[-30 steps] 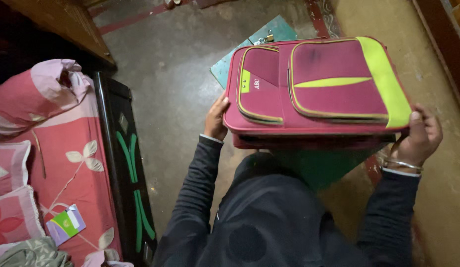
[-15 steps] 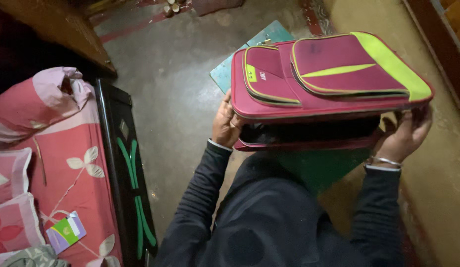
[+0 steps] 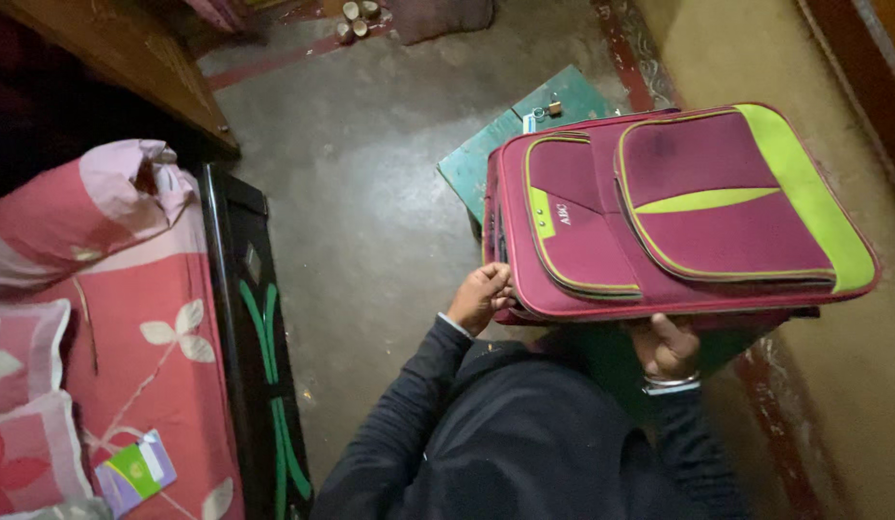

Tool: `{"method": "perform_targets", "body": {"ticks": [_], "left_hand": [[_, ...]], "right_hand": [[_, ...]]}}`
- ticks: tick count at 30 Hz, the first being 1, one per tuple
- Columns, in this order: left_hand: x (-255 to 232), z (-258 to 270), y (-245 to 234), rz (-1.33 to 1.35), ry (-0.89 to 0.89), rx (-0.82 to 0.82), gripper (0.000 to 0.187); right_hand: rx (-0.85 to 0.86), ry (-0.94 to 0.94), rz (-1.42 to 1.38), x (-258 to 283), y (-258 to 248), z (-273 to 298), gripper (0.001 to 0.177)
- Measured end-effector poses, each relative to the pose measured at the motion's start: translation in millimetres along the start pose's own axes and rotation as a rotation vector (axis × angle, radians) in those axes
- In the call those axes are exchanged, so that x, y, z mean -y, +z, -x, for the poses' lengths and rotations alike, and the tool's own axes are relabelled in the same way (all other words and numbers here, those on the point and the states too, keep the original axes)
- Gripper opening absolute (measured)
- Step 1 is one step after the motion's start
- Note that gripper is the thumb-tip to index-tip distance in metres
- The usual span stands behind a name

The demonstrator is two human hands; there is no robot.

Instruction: The person repeatedly zips and unzips the compartments of a maroon and lime-green backpack placed on a green table. They rotate the bag to access different zippers and use both hands to operate the zipper pulls.

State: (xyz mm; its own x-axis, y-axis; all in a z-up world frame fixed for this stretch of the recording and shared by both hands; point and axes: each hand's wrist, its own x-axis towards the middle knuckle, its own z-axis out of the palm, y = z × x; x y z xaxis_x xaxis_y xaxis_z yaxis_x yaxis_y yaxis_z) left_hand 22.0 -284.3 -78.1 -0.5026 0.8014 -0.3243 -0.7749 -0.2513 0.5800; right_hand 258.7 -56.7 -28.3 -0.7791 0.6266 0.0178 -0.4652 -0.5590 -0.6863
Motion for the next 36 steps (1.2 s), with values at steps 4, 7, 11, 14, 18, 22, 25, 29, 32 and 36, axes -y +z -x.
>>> {"method": "perform_targets", "body": {"ticks": [4,7,11,14,18,22,25,29,32,36], "left_hand": [[-14.2,-30.4,-34.5,-0.289,-0.097,-0.069,0.016],[-27.8,-53.9,-56.5,-0.477,-0.031,-0.086,0.013],[-64.4,-122.9,-69.0,-0.801,0.324,-0.142,0.018],[-93.1,-176.5,-66.6,-1.143,0.750,-0.119,0.029],[-121.1,-245.3,-55.2,-1.278,0.778,0.177,0.037],[-124.1,-293.1,-37.1,-1.199,0.544,0.467,0.038],[-128.9,-312.4,-25.4,-1.299,0.622,0.660,0.030],[-146.8,-323.5,-19.7,-1.512,0.549,0.648,0.027],[-154.1,-317.4,-27.8,-1.519,0.547,0.440,0.030],[-138.1,-291.1,-51.4,-1.360,0.575,0.163,0.020]], "right_hand": [[-0.172,0.032,-0.072,-18.4,18.5,11.5,0.060],[-0.370,-0.009,-0.129,-45.4,9.4,28.0,0.048],[-0.745,0.005,0.055,-72.3,-15.8,43.1,0.028],[-0.889,0.008,0.248,-77.6,-26.8,55.7,0.011],[-0.860,-0.024,0.253,-76.4,-24.1,64.9,0.021],[-0.981,0.053,0.145,-75.1,0.5,60.6,0.022],[-0.877,-0.118,0.269,-67.8,29.1,58.6,0.035],[-0.820,-0.238,0.289,-57.9,58.4,52.5,0.041],[-0.854,-0.262,0.278,-52.9,62.9,46.7,0.040],[-0.862,-0.244,0.240,-56.9,52.2,46.2,0.041]]}}
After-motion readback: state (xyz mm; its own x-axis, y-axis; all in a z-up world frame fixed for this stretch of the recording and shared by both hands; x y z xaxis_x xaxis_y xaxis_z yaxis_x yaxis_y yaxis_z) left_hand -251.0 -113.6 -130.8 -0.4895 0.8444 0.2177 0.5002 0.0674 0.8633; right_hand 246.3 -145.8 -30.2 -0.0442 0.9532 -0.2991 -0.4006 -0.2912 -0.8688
